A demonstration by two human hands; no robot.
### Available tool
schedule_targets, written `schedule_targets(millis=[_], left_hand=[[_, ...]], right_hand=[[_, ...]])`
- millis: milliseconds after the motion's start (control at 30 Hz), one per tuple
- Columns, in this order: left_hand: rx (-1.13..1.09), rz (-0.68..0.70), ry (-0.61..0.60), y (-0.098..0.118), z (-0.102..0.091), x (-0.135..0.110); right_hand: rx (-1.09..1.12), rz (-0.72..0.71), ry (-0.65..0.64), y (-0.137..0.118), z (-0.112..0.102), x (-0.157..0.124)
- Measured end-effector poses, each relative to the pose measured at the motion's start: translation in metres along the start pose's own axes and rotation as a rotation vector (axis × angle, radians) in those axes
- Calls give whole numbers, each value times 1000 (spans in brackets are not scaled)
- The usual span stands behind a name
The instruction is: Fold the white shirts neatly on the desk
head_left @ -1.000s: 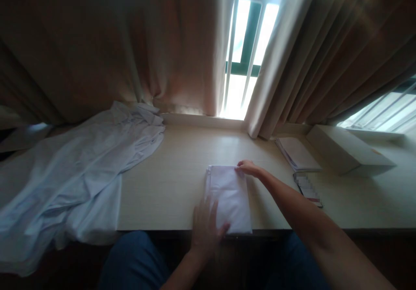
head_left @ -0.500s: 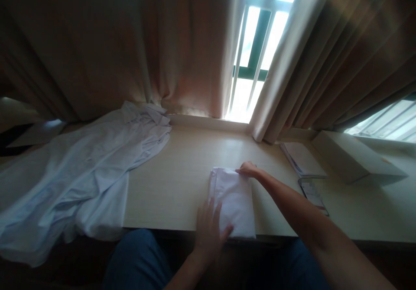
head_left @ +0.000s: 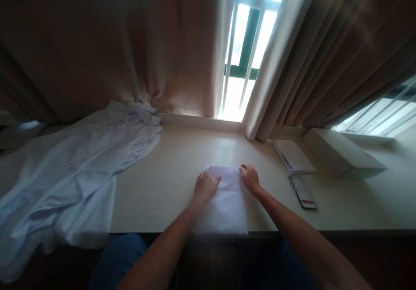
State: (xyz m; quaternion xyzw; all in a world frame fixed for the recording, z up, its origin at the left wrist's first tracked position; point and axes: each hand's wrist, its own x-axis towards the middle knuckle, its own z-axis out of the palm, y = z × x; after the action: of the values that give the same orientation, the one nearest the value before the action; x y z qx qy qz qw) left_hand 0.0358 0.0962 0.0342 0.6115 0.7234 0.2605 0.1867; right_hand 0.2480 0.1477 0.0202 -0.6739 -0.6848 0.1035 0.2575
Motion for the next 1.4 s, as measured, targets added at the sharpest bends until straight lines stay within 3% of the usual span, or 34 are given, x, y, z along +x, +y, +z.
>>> schedule_targets(millis=[100,267,567,800,900,1133,1200,1300,1400], left_hand=[[-91,-208,-125,-6,12,32],[-149,-266,-141,-22,25,55],[-63,-244,-61,-42,20,46],[21,-215,-38,-44,22,43],[39,-217,-19,-43,24,40],[7,-210,15,-30,12,36],[1,-152,79,-21,4,24],[16,142,208,-8,-2,-10],[77,447,119,-10,4,-52]], right_hand=[[39,-65,21,-1,11,-12],[-5,-104,9,-16,23,-13],[-242,-43,-51,-43,31,-18],[-245,-195,63,-52,35,-33],[-221,-239,1,-57,40,-43],[-224,-160,-113,-69,52,-56],[-233,-155,-115,-71,51,-56],[-247,-161,-146,-71,49,-55],[-260,-176,-199,-70,47,-52]])
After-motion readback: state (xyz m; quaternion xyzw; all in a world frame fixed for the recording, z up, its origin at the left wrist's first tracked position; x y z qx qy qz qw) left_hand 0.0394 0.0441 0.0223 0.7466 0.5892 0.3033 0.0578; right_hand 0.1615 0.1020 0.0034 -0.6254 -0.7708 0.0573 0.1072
